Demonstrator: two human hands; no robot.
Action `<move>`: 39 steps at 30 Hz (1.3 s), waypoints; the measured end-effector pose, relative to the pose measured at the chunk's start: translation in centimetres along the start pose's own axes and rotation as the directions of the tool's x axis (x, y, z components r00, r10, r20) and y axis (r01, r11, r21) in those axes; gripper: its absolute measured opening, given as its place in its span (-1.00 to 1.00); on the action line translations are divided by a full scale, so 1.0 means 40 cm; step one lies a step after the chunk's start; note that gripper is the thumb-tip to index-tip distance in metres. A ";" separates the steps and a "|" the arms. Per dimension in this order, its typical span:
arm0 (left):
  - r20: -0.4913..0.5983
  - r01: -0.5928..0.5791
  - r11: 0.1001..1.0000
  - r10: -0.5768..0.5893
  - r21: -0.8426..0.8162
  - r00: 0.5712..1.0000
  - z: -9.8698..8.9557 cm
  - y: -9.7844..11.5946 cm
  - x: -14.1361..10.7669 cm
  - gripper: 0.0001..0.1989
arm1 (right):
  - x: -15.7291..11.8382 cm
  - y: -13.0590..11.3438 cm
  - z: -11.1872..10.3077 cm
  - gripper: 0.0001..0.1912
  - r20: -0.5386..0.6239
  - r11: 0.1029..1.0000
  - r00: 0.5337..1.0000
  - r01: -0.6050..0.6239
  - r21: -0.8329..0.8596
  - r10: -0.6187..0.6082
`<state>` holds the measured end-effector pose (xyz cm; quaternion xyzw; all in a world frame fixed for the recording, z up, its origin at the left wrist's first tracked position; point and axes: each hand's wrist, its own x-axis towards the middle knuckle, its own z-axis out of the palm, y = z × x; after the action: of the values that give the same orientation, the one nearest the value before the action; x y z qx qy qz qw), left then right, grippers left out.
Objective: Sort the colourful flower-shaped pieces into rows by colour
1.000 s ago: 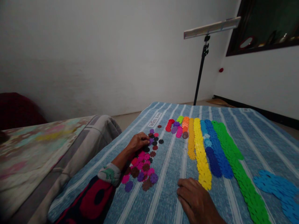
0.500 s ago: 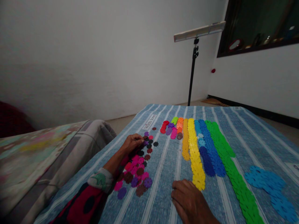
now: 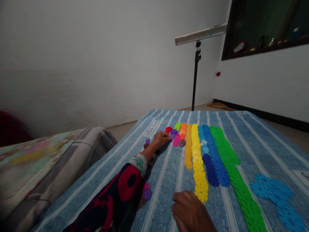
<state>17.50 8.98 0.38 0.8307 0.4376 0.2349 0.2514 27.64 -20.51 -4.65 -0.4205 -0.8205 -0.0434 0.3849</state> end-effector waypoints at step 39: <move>-0.103 0.395 0.904 -0.383 0.165 0.918 -0.207 -0.162 -0.044 -0.90 | 0.007 -0.006 -0.014 -0.77 -0.010 1.000 1.000 0.008 0.010 -0.008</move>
<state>7.61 12.44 2.37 0.7377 0.6225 0.1670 0.2011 27.70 -20.70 -3.99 -0.4153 -0.8203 -0.0431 0.3909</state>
